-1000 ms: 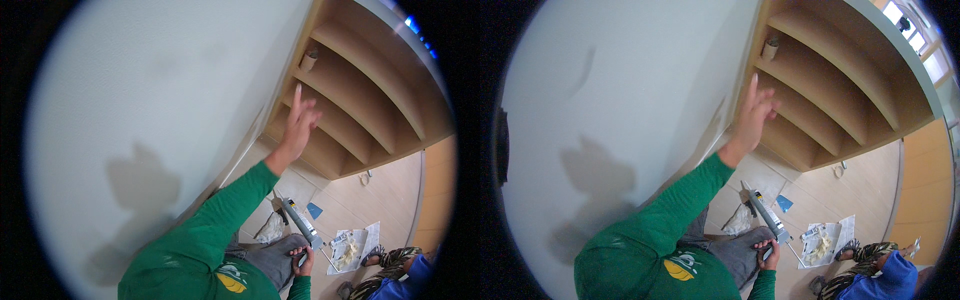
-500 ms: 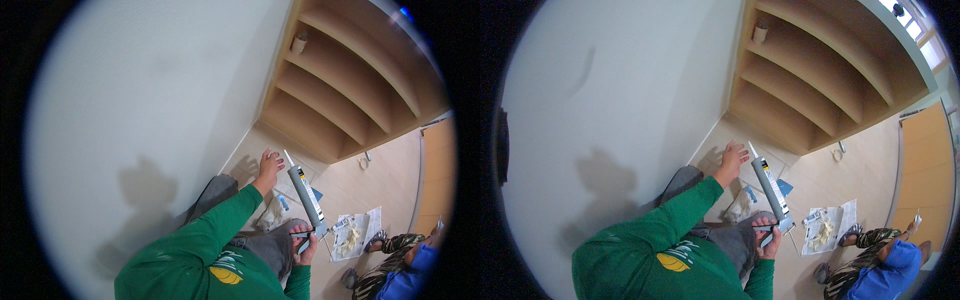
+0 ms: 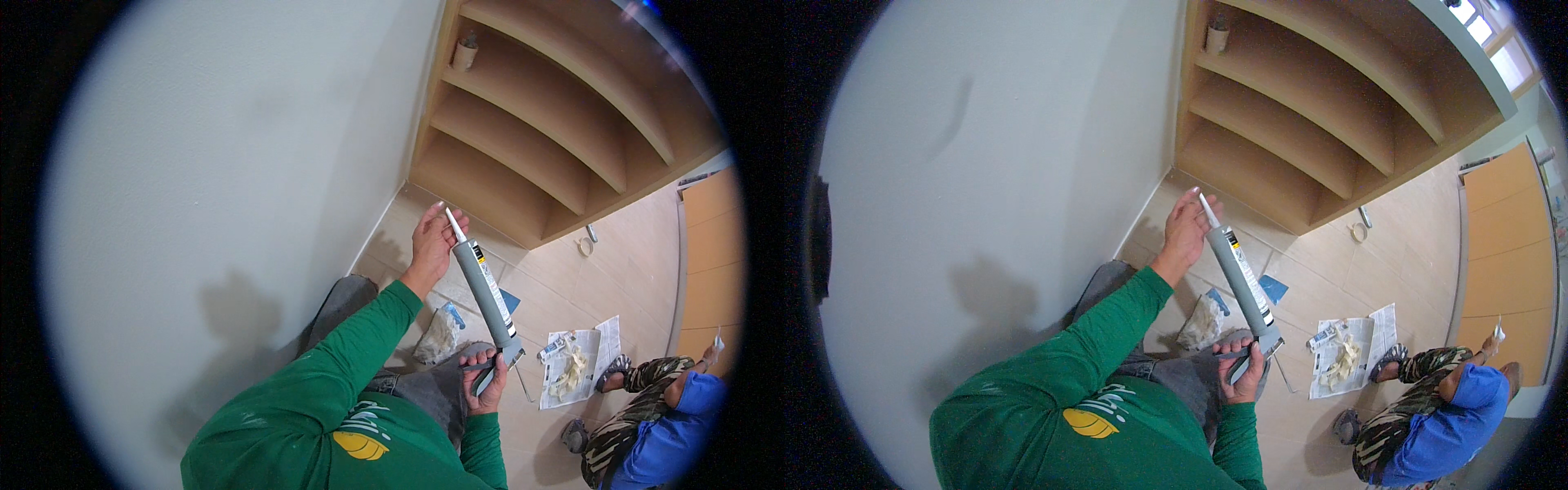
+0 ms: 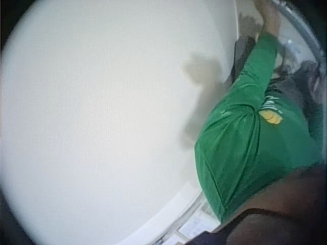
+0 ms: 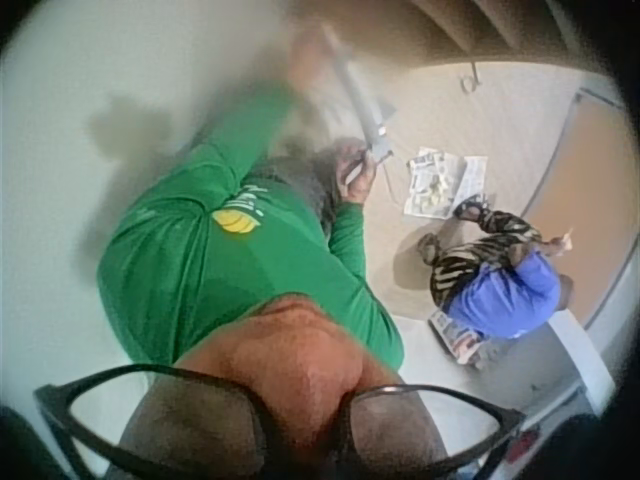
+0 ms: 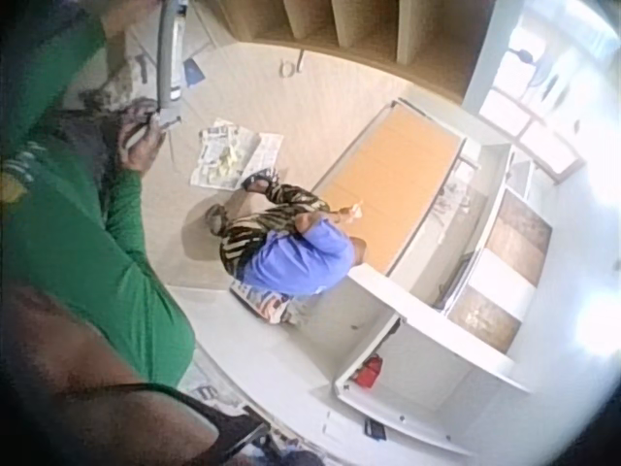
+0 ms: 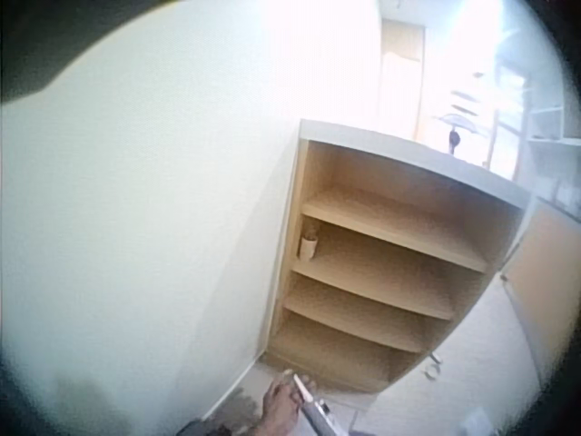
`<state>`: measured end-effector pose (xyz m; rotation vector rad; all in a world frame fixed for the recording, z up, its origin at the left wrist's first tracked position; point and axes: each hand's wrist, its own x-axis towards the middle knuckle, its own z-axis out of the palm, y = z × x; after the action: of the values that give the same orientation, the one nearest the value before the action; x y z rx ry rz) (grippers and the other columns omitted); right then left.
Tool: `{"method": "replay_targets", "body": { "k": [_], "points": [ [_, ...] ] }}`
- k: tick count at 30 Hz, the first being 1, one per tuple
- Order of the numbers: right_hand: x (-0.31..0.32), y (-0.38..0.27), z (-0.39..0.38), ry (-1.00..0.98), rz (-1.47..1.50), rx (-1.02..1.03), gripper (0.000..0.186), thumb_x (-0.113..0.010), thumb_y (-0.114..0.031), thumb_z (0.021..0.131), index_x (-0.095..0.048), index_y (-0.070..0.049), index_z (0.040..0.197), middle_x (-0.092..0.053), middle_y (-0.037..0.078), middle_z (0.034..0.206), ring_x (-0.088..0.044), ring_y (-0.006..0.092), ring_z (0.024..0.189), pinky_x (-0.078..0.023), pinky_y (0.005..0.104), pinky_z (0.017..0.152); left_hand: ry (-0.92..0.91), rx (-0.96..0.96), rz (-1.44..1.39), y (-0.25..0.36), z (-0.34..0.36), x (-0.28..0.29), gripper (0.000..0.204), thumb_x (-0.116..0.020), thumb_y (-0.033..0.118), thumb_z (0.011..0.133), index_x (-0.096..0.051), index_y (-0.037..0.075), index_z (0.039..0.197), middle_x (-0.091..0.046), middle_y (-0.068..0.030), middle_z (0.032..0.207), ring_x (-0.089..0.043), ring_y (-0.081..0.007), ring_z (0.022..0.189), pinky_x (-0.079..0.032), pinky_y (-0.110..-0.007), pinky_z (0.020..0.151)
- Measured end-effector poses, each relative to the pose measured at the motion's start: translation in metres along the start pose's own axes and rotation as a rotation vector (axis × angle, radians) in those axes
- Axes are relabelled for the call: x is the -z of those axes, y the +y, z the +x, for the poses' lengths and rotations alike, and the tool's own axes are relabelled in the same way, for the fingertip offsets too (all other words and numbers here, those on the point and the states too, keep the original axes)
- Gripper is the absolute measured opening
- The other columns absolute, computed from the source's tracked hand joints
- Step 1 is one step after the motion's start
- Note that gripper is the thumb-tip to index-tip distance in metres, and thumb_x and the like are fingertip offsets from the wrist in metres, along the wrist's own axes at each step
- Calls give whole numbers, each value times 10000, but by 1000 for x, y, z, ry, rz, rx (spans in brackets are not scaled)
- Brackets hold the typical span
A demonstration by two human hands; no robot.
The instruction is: The person kneels by a wall-mounted wooden cabinet and applies sealant along the edge where the cabinet meets the wall using a caulking gun. They smooth the bead with a finger and wipe away excess with a cloth. The person then moves to a sink and rinses the cloth under running water.
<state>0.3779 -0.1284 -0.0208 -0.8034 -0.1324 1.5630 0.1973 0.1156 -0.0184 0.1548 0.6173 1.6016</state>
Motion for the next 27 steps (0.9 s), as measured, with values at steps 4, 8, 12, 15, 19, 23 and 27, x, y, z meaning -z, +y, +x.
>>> {"method": "replay_targets", "body": {
  "k": [4,8,12,15,19,23,27],
  "points": [
    [-3,0,2,34,11,-41,313,-602,-442,996,-563,-138,936,-537,3,759,-571,212,749,-502,466,792,-32,11,35,6,2,-4,360,-515,140,1035,-488,44,1382,-604,-227,1306,-632,-362,1200,-531,-454,1035],
    [-10,3,1,72,5,-41,320,-598,-453,997,-562,-146,913,-525,-2,723,-564,199,711,-505,431,728,-37,15,46,7,3,-7,355,-505,152,1042,-496,18,1370,-599,-225,1326,-625,-364,1216,-513,-450,1061],
    [-13,6,1,82,35,-49,308,-594,-441,1000,-563,-148,908,-536,-7,718,-565,192,686,-511,426,700,-17,19,22,8,2,-14,336,-527,143,1038,-506,14,1347,-625,-208,1277,-648,-338,1169,-533,-434,1029],
    [-16,7,2,84,47,-52,302,-598,-434,996,-561,-149,901,-545,-9,714,-569,192,676,-514,426,698,-13,19,-53,8,3,-16,299,-573,112,1023,-526,12,1301,-680,-170,1170,-698,-284,1069,-584,-393,947],
    [-18,7,4,90,38,-59,296,-595,-424,996,-555,-150,891,-548,-6,712,-572,194,669,-517,427,692,7,18,-59,8,5,-16,298,-569,97,1021,-519,14,1302,-676,-172,1173,-695,-292,1074,-580,-402,954],
    [-19,6,5,80,41,-60,291,-588,-414,1000,-551,-148,887,-547,-5,711,-576,197,662,-523,432,690,-9,0,-98,4,8,-13,309,-574,95,1020,-510,18,1312,-666,-174,1182,-682,-298,1103,-566,-412,981],
    [-16,7,7,54,3,-34,289,-574,-407,1005,-549,-146,884,-546,-2,711,-581,201,655,-536,447,699,-26,-20,-44,-1,10,-9,349,-473,149,1065,-443,-1,1378,-589,-231,1316,-612,-365,1220,-495,-460,1087]
  ]
}}
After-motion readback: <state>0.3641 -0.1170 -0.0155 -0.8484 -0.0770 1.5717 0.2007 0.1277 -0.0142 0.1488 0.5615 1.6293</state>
